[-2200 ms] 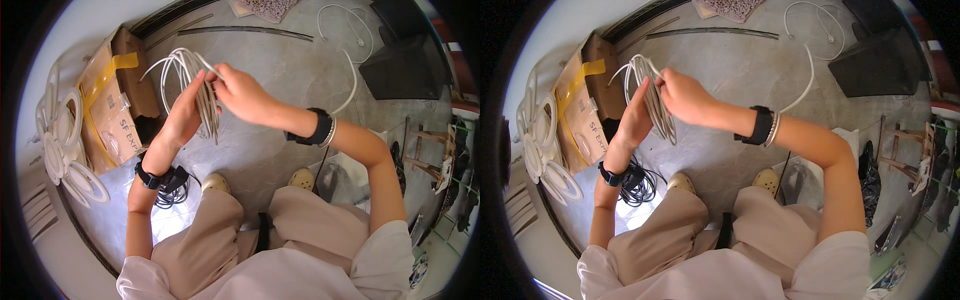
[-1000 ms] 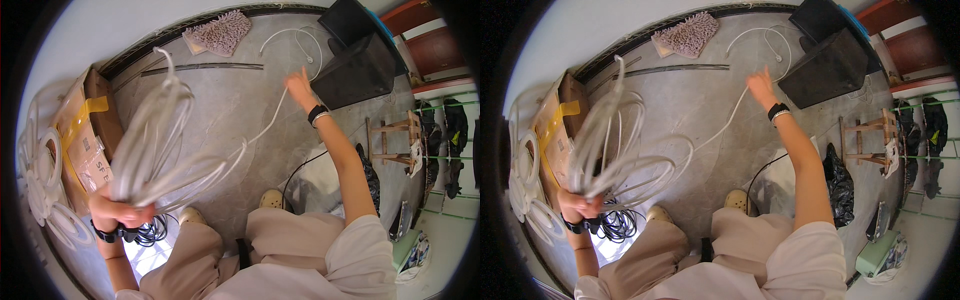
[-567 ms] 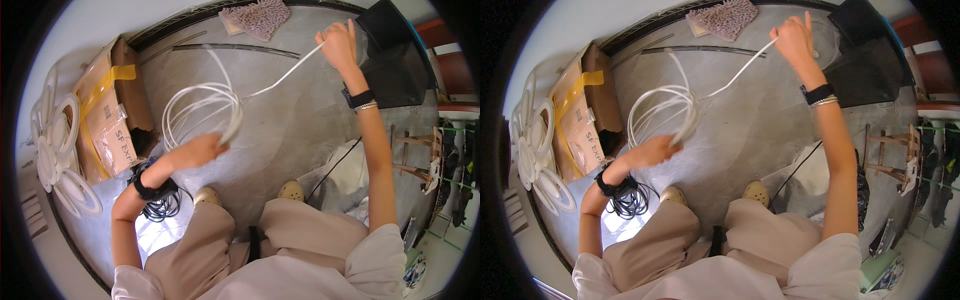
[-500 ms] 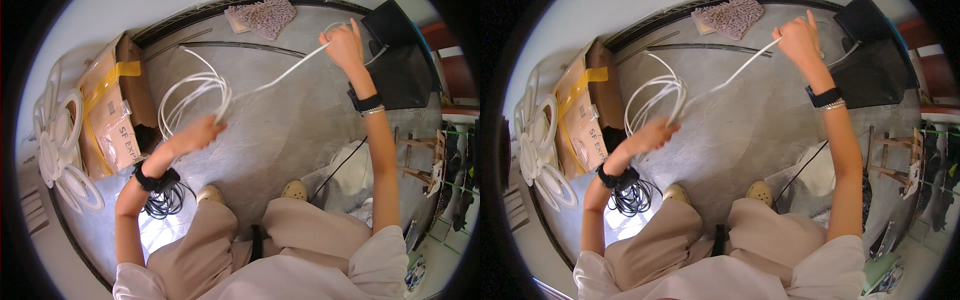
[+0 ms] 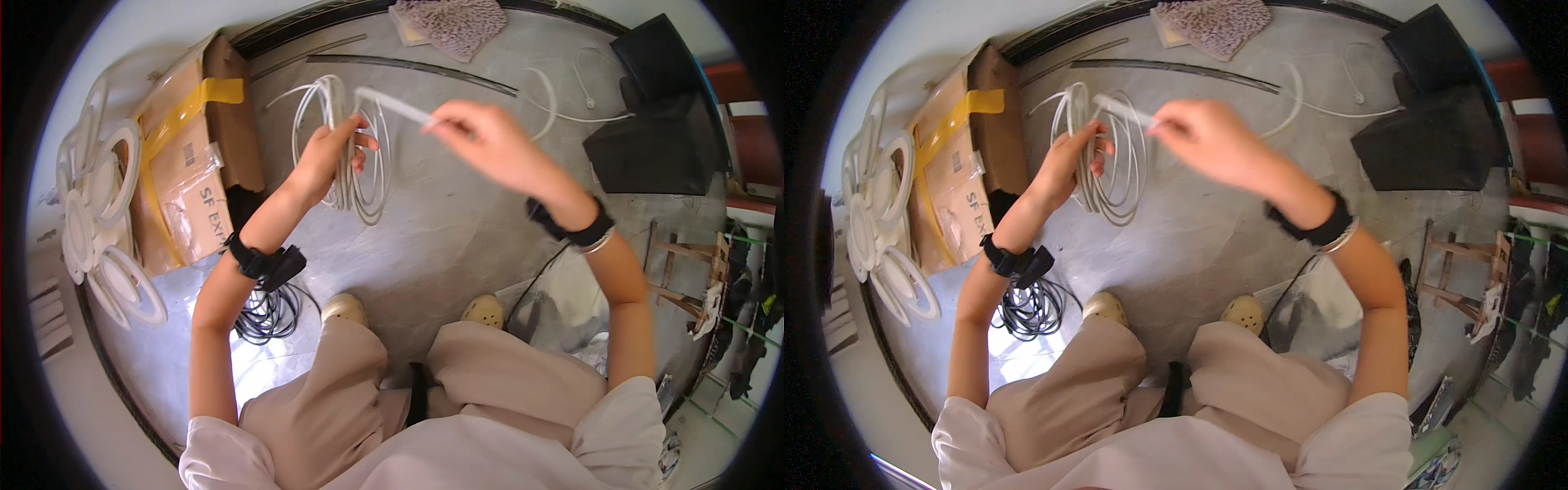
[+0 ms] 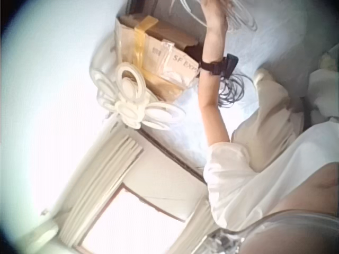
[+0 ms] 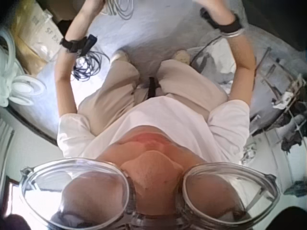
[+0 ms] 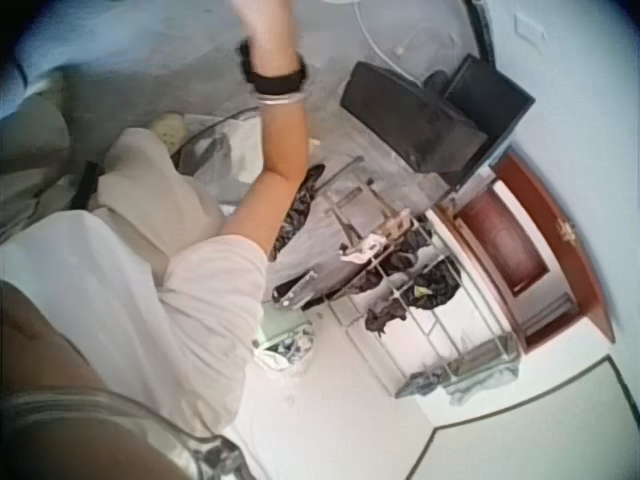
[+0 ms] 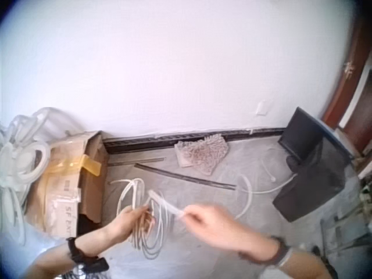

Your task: The person sits on the floor and organizes a pile of tangled cables. They separate black and white cables, coil each type into neat bundles, and place them on the floor. A cardboard box and a cleaning cloth are also visible in the scene.

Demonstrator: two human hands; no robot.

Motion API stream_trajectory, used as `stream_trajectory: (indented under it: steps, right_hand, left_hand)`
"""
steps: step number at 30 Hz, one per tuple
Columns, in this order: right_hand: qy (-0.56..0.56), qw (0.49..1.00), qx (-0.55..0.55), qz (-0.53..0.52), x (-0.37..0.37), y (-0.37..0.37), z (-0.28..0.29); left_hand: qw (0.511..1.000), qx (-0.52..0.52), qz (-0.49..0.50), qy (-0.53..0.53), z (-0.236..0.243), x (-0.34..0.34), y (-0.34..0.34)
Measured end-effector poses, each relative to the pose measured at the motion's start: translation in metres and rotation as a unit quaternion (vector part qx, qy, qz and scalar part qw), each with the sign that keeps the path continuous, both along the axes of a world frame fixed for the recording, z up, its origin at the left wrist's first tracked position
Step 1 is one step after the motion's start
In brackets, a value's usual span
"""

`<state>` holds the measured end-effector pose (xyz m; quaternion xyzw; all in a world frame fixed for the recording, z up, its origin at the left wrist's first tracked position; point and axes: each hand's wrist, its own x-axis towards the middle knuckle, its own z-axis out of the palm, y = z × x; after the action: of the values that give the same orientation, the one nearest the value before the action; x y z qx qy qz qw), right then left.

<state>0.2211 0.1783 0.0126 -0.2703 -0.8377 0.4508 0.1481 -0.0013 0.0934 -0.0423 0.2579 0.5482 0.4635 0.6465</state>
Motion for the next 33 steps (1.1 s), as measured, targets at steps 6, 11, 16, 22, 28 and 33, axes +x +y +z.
stream_trajectory:
  steps: [6, 11, 16, 22, 28, 33]
  right_hand:
    - [0.079, 0.988, -0.128, 0.044, -0.037, -0.058, -0.036]
    - [0.087, 0.967, -0.233, 0.047, -0.04, -0.072, -0.055]
    - [0.026, 0.977, -0.202, 0.064, -0.021, -0.071, -0.083]
    - [-0.155, 0.975, -0.09, 0.129, 0.028, -0.057, -0.131]
    - [-0.276, 0.961, -0.025, 0.008, 0.11, -0.015, -0.168]
    - [-0.328, 0.938, 0.087, -0.064, 0.17, 0.052, -0.16]
  left_hand:
    - [0.971, 0.037, 0.106, -0.209, 0.005, 0.003, 0.009]
    - [0.931, 0.087, 0.151, -0.321, 0.022, -0.004, 0.008]
    - [0.934, 0.118, 0.134, -0.31, 0.044, -0.009, 0.005]
    - [0.897, 0.221, 0.037, -0.381, 0.084, -0.034, -0.006]
    - [0.865, 0.294, -0.019, -0.406, 0.12, -0.046, -0.022]
    - [0.84, 0.275, -0.134, -0.449, 0.118, -0.054, -0.034]
